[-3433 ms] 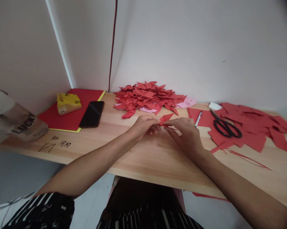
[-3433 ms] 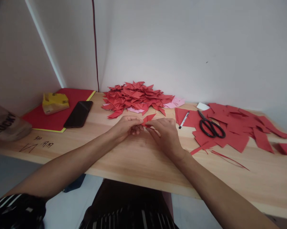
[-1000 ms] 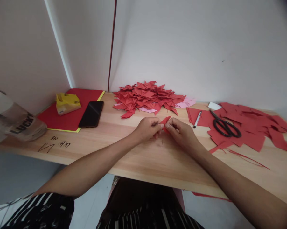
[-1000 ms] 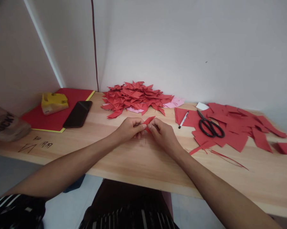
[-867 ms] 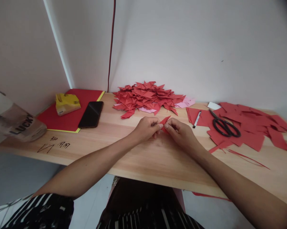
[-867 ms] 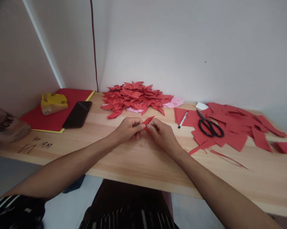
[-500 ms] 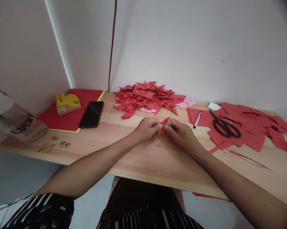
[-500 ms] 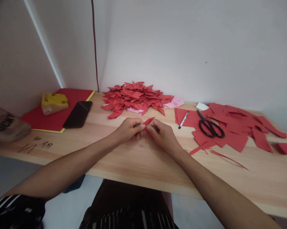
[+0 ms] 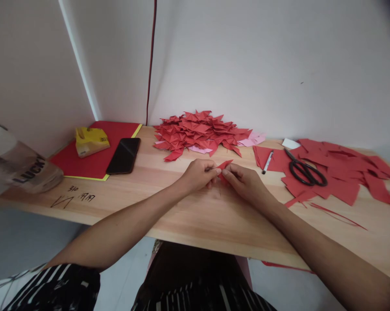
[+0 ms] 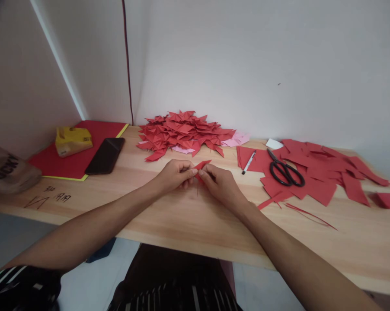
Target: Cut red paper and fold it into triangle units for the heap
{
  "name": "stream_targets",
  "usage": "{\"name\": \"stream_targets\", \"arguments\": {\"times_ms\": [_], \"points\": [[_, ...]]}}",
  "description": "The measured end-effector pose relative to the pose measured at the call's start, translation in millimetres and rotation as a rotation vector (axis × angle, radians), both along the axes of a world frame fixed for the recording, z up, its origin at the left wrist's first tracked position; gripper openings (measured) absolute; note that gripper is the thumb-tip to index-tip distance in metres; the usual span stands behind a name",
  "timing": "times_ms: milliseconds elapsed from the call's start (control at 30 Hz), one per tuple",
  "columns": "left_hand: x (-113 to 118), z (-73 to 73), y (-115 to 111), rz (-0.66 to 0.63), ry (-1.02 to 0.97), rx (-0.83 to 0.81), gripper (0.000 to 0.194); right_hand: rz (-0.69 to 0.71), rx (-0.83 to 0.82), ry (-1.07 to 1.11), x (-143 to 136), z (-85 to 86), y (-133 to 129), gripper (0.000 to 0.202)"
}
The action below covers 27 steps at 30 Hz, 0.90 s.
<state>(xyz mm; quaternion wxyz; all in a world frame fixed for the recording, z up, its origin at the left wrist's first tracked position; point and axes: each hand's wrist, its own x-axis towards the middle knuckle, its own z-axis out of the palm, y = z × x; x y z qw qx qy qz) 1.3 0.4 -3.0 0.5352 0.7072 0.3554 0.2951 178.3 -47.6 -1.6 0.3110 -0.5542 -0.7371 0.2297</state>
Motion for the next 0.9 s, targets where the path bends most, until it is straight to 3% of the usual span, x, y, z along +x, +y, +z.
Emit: {"name": "stream_targets", "arguments": {"times_ms": [900], "points": [[0.6,0.5,-0.4,0.019,0.007,0.030,0.024,0.006,-0.011,-0.035,0.0,0.9,-1.2,0.031]]}}
